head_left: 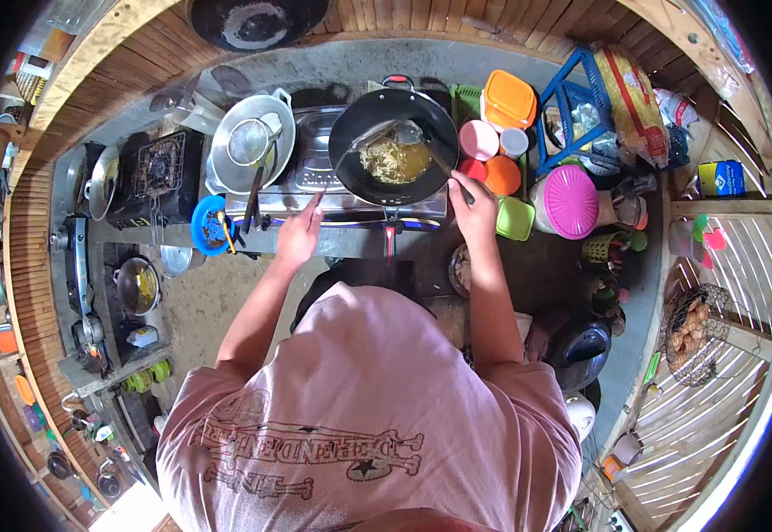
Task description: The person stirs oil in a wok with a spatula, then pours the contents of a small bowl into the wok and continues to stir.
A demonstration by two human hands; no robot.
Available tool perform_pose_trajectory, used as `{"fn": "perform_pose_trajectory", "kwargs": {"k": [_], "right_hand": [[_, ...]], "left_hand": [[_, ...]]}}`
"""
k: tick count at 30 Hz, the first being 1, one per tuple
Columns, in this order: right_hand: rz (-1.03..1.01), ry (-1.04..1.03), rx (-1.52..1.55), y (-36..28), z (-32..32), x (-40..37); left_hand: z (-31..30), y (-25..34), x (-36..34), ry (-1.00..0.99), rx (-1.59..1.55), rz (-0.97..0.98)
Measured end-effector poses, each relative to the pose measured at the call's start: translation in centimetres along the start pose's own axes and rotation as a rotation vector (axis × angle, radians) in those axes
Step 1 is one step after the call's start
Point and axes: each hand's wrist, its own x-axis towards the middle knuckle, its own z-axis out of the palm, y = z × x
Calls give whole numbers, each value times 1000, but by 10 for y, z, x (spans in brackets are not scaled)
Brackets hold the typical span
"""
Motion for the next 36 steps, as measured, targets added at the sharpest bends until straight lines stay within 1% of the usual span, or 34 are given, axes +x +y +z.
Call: {"fn": "perform_pose_trajectory", "kwargs": {"k": [1, 4, 5, 6, 8, 11, 15, 17, 18, 20, 22, 24, 25, 27, 30, 32, 36], "right_hand": [[38, -8, -5, -3, -7, -2], [-34, 12, -4, -13, -29, 0], [-10, 1, -13, -13, -34, 0], [-10, 0, -15, -14, -38, 0], [-73, 37, -55, -17, -42, 2], [-54, 32, -73, -17, -41, 4], [-40, 32, -124, -12, -29, 10], [-54, 40, -131, -6, -21, 14], [-66, 47, -138, -3, -16, 15], [-68, 62, -142, 4, -5, 18], [-68, 78, -146, 11, 6, 19], [-32, 67, -90, 13, 17, 19], [35, 32, -63, 11, 21, 17], [48, 12, 5, 9, 27, 13], [68, -3, 36, 3, 22, 7], [71, 8, 46, 0, 14, 5], [115, 49, 3, -5, -7, 6]], "left_hand": [[-5, 2, -5, 5, -14, -35], [-15, 4, -12, 18, -53, -78], [-14, 1, -12, 41, -49, -68], [-15, 0, -12, 41, -51, -68], [-18, 0, -11, 38, -91, -116], [-21, 3, -8, 41, -120, -161], [-16, -4, -4, 76, -145, -144], [-11, -12, -4, 140, -165, -71], [-13, -11, -4, 142, -164, -72], [-17, -7, -6, 98, -172, -114], [-16, -8, -8, 107, -176, -110], [-13, -11, -10, 114, -180, -107], [-10, -14, -10, 125, -166, -98], [-9, -17, -12, 135, -149, -92], [-14, -10, -15, 129, -175, -98], [-25, 2, -15, 7, -228, -218], [-26, 0, -13, -1, -225, -226]]}}
